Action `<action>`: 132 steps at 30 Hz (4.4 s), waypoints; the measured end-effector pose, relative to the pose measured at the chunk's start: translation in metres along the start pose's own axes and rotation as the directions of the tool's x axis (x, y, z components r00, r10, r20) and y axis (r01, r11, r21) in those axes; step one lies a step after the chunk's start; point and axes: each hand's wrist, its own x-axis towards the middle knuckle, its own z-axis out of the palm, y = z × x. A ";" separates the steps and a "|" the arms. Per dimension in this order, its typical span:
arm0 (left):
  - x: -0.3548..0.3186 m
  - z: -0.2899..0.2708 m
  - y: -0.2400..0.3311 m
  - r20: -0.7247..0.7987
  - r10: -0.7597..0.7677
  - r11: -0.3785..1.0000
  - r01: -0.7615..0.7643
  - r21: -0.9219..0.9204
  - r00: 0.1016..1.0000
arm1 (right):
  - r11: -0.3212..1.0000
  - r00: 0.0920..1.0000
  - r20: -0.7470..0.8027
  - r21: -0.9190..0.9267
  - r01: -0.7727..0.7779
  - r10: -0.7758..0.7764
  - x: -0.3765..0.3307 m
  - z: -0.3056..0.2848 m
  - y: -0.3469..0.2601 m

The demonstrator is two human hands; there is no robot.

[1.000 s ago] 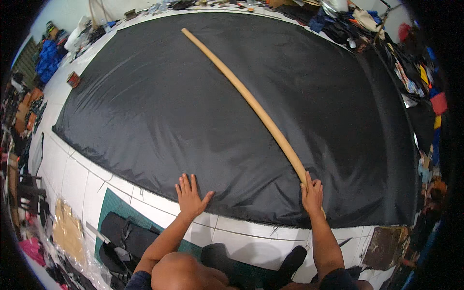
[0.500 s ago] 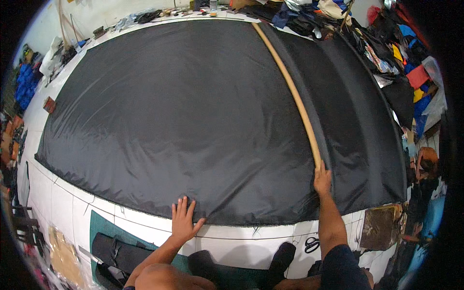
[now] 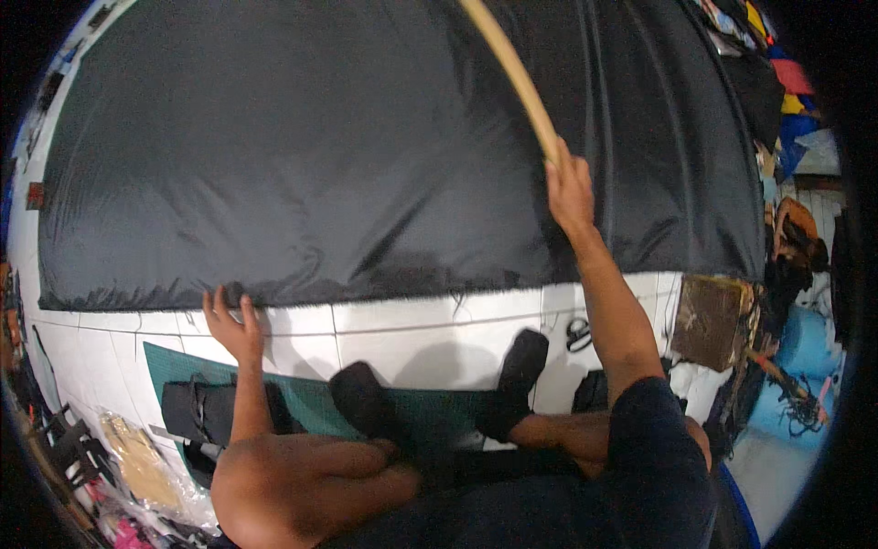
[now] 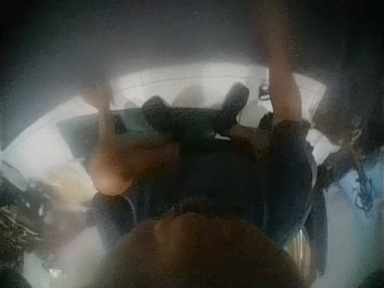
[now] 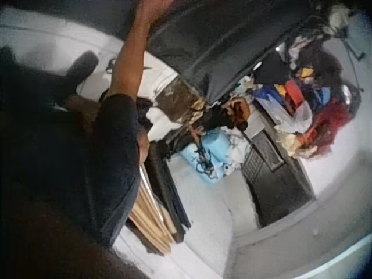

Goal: The person lays out a large black fabric sheet on the floor, uses a wooden stick to measure and align it, then cuts the fabric with scissors. The person repeats the process by laying out the fabric again and using the stick for alignment.

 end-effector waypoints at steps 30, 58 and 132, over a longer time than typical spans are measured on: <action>0.077 -0.048 -0.157 -0.487 -0.515 0.808 0.589 -0.001 0.705 | 0.751 0.632 0.406 0.364 0.550 -0.660 -0.030 0.055 -0.259; 0.097 -0.033 -0.180 -0.320 -0.763 0.591 0.807 0.008 0.562 | 0.651 0.527 0.387 0.365 0.666 -0.756 0.044 0.234 -0.676; 0.501 0.108 -0.088 0.103 -0.493 0.850 0.454 0.267 0.864 | 0.822 0.782 0.256 0.140 0.552 -0.568 0.610 0.351 -0.737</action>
